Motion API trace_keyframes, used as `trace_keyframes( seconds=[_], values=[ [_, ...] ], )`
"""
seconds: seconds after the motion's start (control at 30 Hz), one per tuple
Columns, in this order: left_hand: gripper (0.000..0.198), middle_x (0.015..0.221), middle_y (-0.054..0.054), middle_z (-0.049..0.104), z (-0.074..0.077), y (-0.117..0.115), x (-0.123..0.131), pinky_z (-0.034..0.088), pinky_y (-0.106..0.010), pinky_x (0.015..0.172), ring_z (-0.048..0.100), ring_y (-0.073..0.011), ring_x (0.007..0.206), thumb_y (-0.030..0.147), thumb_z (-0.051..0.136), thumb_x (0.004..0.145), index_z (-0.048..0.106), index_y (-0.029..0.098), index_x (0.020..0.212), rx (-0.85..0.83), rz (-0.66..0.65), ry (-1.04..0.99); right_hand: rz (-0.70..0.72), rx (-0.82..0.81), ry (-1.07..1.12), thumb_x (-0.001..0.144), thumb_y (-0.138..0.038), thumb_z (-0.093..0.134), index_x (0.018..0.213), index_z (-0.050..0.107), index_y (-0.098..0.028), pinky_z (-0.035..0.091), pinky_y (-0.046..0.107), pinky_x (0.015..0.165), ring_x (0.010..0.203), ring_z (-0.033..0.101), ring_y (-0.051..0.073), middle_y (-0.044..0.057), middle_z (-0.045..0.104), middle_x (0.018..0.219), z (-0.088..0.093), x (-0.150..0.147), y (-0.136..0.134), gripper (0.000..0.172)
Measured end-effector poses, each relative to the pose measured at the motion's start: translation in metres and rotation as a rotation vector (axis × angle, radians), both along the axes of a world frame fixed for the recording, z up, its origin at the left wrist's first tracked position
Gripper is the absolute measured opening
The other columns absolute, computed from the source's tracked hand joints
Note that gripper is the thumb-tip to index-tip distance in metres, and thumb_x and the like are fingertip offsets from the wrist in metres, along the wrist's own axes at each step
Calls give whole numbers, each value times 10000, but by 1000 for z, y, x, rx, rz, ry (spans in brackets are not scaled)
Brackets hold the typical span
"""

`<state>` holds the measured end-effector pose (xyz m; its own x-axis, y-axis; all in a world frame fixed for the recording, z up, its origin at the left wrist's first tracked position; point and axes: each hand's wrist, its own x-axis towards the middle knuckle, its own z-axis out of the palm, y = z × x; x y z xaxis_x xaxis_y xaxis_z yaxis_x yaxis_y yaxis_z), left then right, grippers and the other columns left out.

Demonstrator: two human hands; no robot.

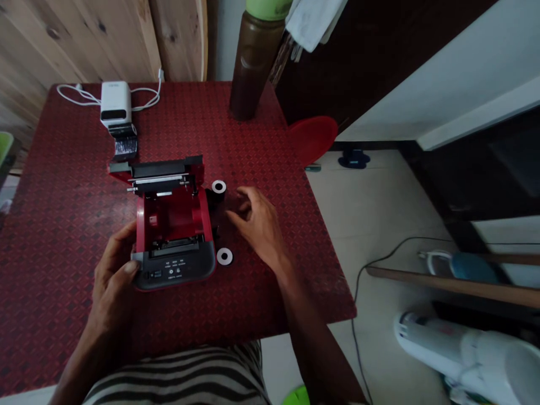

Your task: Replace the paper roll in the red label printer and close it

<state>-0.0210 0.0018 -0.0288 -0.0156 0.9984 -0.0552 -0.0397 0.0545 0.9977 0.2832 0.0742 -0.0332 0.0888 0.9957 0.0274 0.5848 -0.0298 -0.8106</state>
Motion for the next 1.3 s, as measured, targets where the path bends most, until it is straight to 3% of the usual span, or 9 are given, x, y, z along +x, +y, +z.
trace_keyframes(
  seconds=[0.13, 0.27, 0.4, 0.53, 0.73, 0.83, 1.03, 1.13, 1.3],
  values=[
    [611, 1645, -68, 727, -1, 1, -1, 677, -429, 1050, 717, -353, 1470, 503, 818, 1041, 721, 354, 1625, -2, 2, 11, 104, -111, 39, 938, -267, 766, 1069, 812, -232, 568, 333, 698, 748, 731, 195, 24, 806, 899, 19, 16, -49, 143],
    [615, 1630, -69, 734, -2, 1, 0, 688, -438, 1034, 689, -371, 1501, 529, 819, 1030, 738, 346, 1611, 7, 25, 54, 200, -205, 61, 862, -177, 874, 1189, 805, -263, 622, 352, 768, 817, 738, 197, 25, 834, 1053, 18, 5, -85, 345],
    [606, 1636, -65, 733, -1, 1, 1, 677, -466, 1103, 669, -366, 1535, 537, 805, 1043, 737, 343, 1613, 23, 17, 35, 66, -76, 76, 875, -161, 836, 1153, 763, -254, 659, 441, 907, 951, 774, 245, 64, 839, 1148, 0, -21, -93, 302],
    [601, 1647, -62, 731, 2, 1, 1, 681, -495, 1105, 675, -380, 1531, 536, 813, 1039, 743, 354, 1608, 15, 19, 40, 27, -38, 89, 941, -207, 772, 1152, 736, -268, 676, 456, 933, 1036, 807, 273, 76, 840, 1156, -5, -27, -95, 223],
    [576, 1641, -32, 737, 5, 0, -1, 676, -444, 1086, 687, -356, 1515, 535, 820, 1045, 748, 397, 1600, 2, 3, 35, -47, -55, 321, 1009, -382, 811, 1253, 721, -312, 701, 391, 992, 1121, 835, 234, 54, 832, 1214, 27, -7, -102, 269],
    [566, 1613, -33, 753, 4, 0, -1, 658, -452, 1115, 710, -342, 1483, 521, 813, 1056, 740, 392, 1603, 6, -7, 30, 61, -56, 392, 986, -336, 861, 1249, 751, -324, 702, 339, 927, 1075, 838, 219, 36, 829, 1169, 58, -2, -98, 285],
    [632, 1574, -99, 762, 9, -1, 0, 668, -488, 1033, 781, -358, 1340, 550, 784, 1071, 670, 325, 1651, -33, -43, 21, 545, -118, 326, 1017, -220, 721, 1396, 763, -363, 702, 398, 885, 1050, 847, 260, 32, 860, 1173, 117, -13, -61, 407],
    [640, 1561, -112, 758, 12, -2, -1, 651, -517, 1084, 768, -363, 1362, 569, 779, 1076, 650, 316, 1650, -60, -61, 7, 607, -86, 119, 1023, -247, 703, 1434, 698, -309, 684, 392, 873, 1029, 839, 255, 44, 864, 1215, 122, -32, -36, 415],
    [639, 1551, -123, 736, 13, -3, 0, 584, -572, 1183, 730, -369, 1385, 607, 776, 1067, 664, 307, 1620, -79, -59, 10, 638, 34, -339, 1056, -122, 652, 1279, 708, -229, 645, 451, 1061, 1167, 802, 278, 98, 847, 1275, 109, -76, -7, 253]
  ],
)
